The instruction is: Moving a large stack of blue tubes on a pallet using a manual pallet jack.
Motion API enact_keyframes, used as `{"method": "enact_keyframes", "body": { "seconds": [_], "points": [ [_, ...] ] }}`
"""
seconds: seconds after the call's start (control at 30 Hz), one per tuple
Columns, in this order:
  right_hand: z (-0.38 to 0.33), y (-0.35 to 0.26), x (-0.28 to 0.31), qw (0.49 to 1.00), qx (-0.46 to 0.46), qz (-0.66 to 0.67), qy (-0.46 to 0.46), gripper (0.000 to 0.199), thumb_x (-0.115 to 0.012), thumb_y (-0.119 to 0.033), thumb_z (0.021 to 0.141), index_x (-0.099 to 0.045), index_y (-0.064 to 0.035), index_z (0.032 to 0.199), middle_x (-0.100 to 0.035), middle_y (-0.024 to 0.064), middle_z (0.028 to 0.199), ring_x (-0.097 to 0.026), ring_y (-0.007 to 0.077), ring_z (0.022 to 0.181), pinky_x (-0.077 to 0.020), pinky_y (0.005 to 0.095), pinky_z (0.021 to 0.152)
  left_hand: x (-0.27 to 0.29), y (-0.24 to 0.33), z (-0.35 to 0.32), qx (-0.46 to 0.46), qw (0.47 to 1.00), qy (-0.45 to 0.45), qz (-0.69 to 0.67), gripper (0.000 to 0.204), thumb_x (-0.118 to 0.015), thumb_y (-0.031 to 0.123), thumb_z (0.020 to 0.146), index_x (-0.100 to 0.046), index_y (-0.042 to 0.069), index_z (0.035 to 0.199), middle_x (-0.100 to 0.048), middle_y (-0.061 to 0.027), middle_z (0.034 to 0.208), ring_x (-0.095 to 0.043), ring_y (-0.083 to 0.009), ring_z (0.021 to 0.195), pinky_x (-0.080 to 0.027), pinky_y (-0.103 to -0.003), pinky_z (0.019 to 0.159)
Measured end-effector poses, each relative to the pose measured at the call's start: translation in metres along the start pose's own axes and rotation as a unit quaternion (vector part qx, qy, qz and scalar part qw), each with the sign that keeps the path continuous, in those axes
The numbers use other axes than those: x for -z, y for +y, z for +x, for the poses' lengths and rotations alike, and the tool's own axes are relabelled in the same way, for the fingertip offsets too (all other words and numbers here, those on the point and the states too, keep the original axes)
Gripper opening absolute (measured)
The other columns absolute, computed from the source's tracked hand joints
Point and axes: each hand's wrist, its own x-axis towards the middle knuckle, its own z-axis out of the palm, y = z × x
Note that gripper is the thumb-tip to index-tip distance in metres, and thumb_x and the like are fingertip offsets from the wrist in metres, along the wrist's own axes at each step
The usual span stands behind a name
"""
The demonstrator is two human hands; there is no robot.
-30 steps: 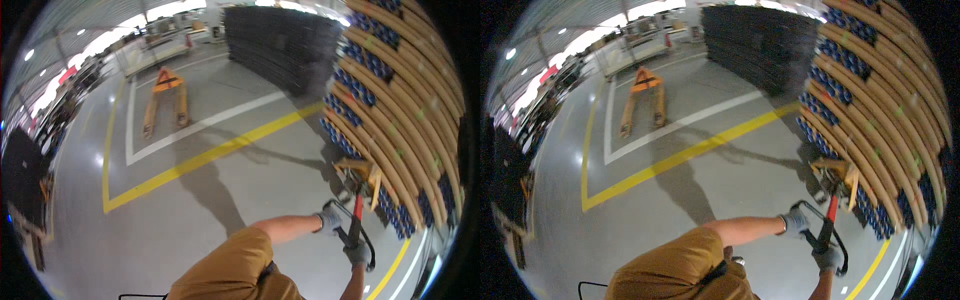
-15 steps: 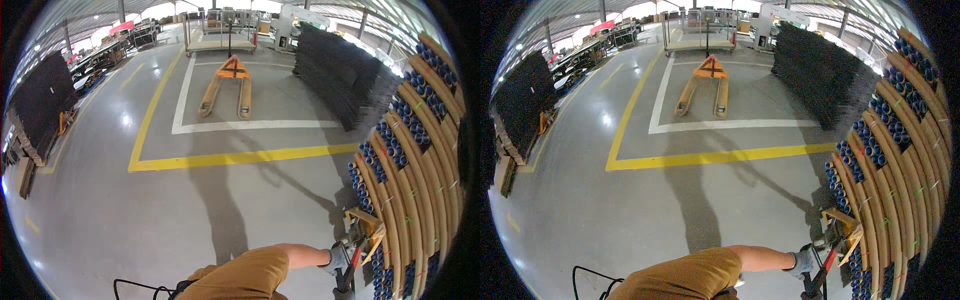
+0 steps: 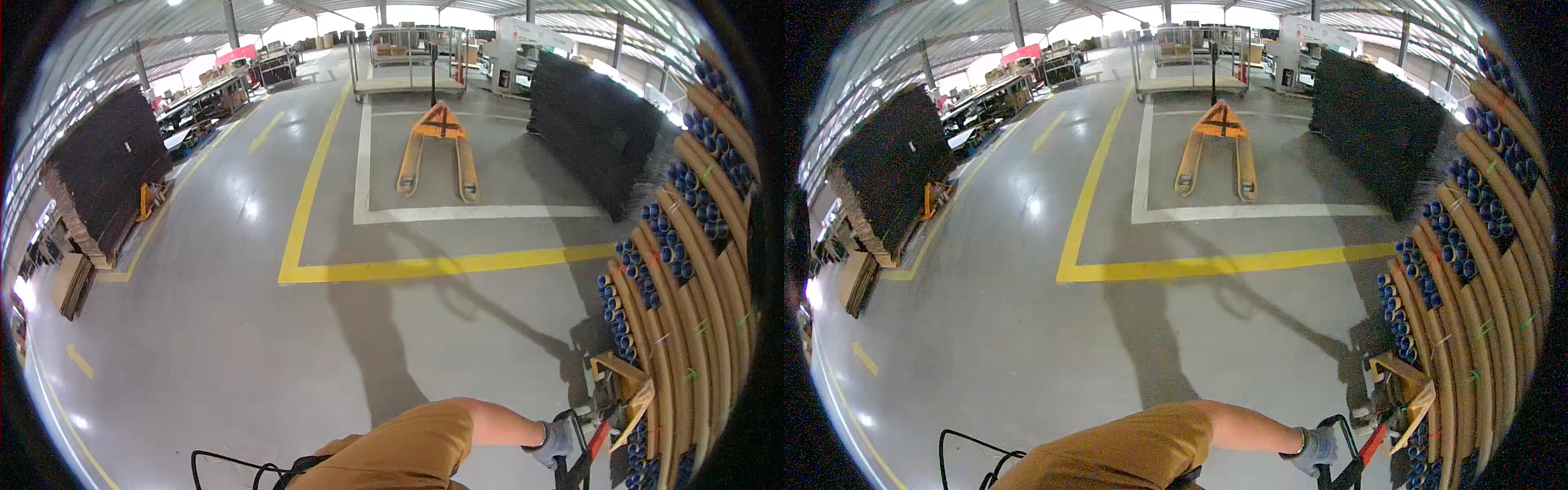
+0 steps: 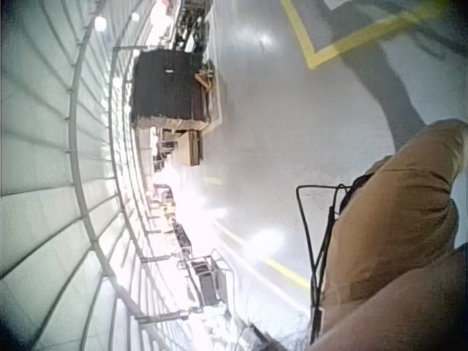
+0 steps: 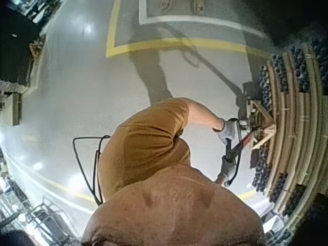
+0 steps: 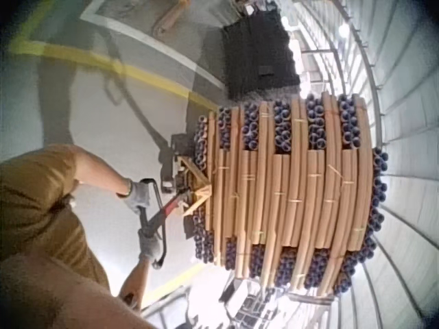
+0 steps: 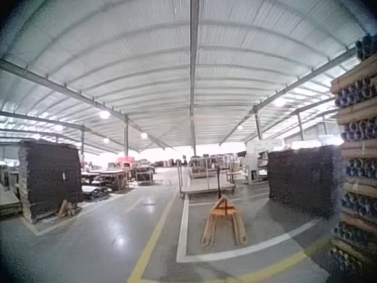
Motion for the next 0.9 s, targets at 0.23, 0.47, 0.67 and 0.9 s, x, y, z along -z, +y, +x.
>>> {"method": "enact_keyframes", "body": {
  "seconds": [0.23, 0.47, 0.67, 0.9],
  "points": [
    [-0.064, -0.025, -0.007, 0.997, -0.073, -0.034, -0.02, 0.044, -0.067, -0.045, 0.065, -0.066, -0.0125, 0.095, -0.067, 0.0124, 0.081, -0.065, 0.0285, 0.077, -0.0489, 0.0396, 0.067, -0.014, 0.038, -0.051, -0.056, 0.998, 0.007, -0.025, 0.038, -0.063, 0.043, 0.066, -0.058, 0.011, 0.085, -0.058, -0.0091, 0.082, -0.057, -0.0289, 0.08, -0.04, -0.044, 0.071],
    [-0.092, -0.048, -0.019, 0.993, -0.092, -0.079, 0.0, 0.033, -0.061, -0.044, 0.07, -0.065, -0.0133, 0.08, -0.065, 0.0146, 0.072, -0.064, 0.032, 0.069, -0.0491, 0.0435, 0.061, 0.0, 0.038, -0.085, -0.067, 0.997, 0.028, 0.011, 0.037, -0.064, 0.043, 0.066, -0.056, 0.011, 0.083, -0.057, -0.0088, 0.079, -0.056, -0.0293, 0.074, -0.039, -0.043, 0.067],
    [-0.135, -0.08, -0.062, 0.974, -0.211, -0.042, 0.073, 0.038, -0.069, -0.038, 0.059, -0.063, -0.0121, 0.087, -0.065, 0.0115, 0.076, -0.063, 0.0297, 0.072, -0.0494, 0.0396, 0.065, -0.014, 0.024, -0.107, -0.188, 0.978, 0.003, -0.086, 0.024, -0.06, 0.032, 0.073, -0.057, 0.008, 0.078, -0.058, -0.0123, 0.076, -0.056, -0.0327, 0.071, -0.042, -0.047, 0.069],
    [-0.067, -0.215, -0.038, 0.987, -0.146, 0.005, -0.072, 0.037, -0.058, -0.045, 0.066, -0.067, -0.0154, 0.085, -0.067, 0.0106, 0.08, -0.065, 0.0289, 0.075, -0.051, 0.0401, 0.065, 0.081, -0.08, -0.201, -0.094, 0.995, -0.008, -0.019, 0.04, -0.061, 0.04, 0.075, -0.057, 0.011, 0.102, -0.061, -0.012, 0.09, -0.057, -0.0305, 0.087, -0.041, -0.045, 0.075]
  ]
}}
